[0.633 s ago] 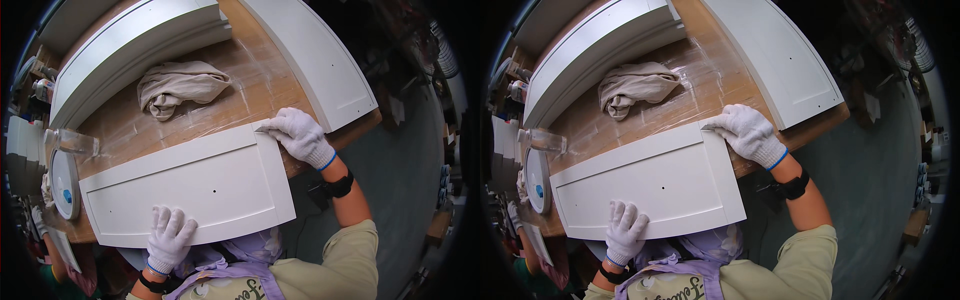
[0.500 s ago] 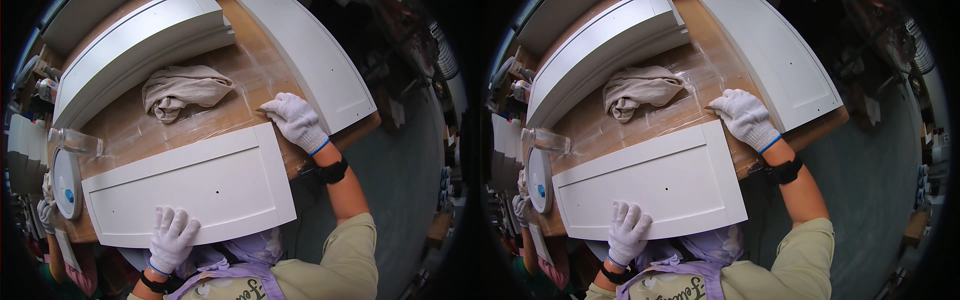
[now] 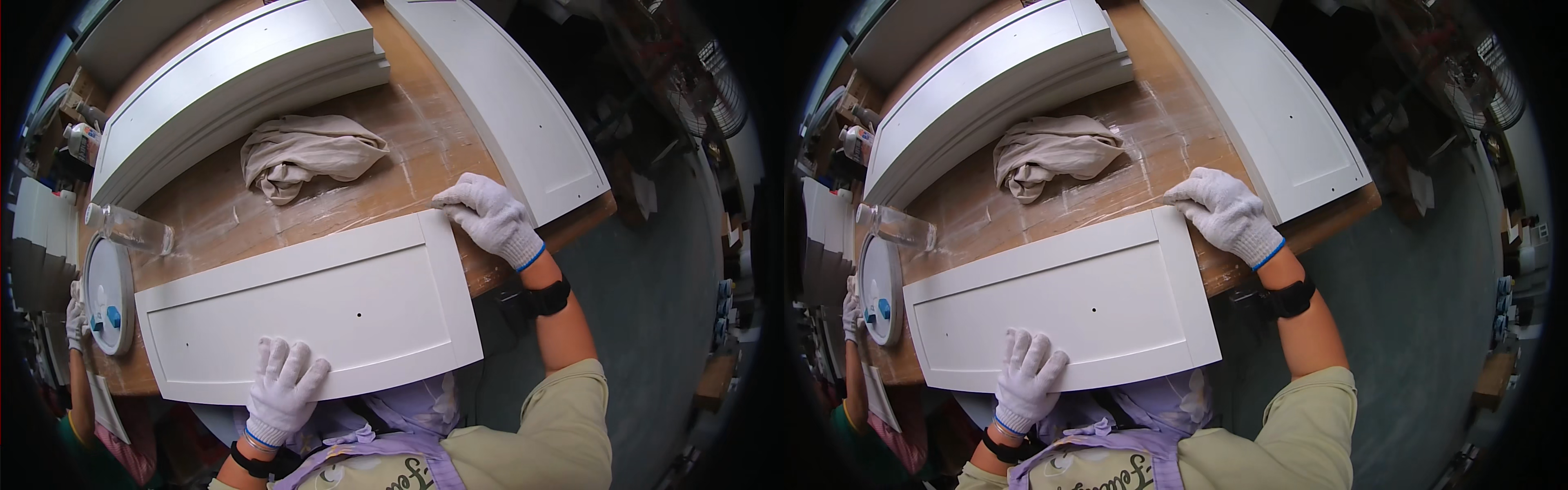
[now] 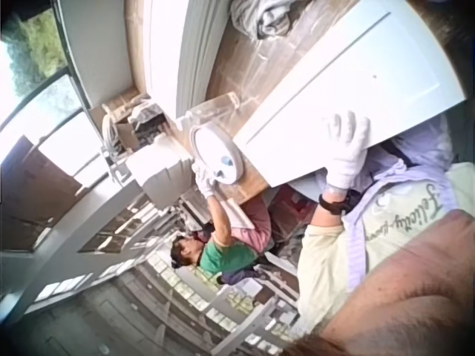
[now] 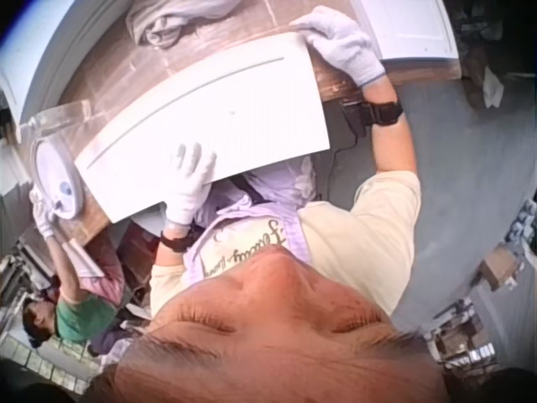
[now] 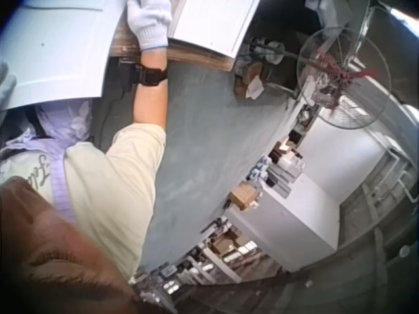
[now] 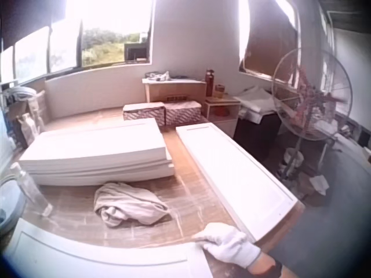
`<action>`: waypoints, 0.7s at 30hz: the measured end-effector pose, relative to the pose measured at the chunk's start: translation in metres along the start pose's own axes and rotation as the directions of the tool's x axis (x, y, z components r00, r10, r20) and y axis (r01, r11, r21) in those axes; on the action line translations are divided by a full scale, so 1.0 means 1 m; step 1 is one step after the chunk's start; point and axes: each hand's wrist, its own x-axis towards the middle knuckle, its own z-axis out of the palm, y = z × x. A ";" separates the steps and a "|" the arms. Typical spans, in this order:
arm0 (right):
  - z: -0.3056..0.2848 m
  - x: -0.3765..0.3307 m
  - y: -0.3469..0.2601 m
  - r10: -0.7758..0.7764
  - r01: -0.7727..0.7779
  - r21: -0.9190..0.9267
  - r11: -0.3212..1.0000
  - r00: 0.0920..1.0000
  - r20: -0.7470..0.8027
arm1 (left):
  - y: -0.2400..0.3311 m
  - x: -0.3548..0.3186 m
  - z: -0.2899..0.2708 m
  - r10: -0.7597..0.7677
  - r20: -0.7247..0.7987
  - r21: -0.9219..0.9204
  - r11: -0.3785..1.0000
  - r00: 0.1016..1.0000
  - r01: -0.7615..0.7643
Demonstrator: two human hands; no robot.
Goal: Wiping and cleaning white cabinet panels using a cloth and scraper.
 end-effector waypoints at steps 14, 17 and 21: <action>0.002 -0.029 -0.003 -0.170 0.162 -0.162 0.973 0.985 -0.037 | 0.001 -0.004 0.003 0.014 -0.006 -0.018 1.000 1.000 -0.014; -0.003 -0.058 -0.015 -0.199 0.211 -0.228 0.951 0.977 0.075 | 0.001 -0.005 0.005 0.007 0.008 -0.020 1.000 1.000 -0.007; -0.018 -0.114 -0.044 -0.176 0.256 -0.343 0.904 0.953 0.247 | 0.002 -0.001 0.007 0.014 -0.011 -0.007 1.000 1.000 -0.014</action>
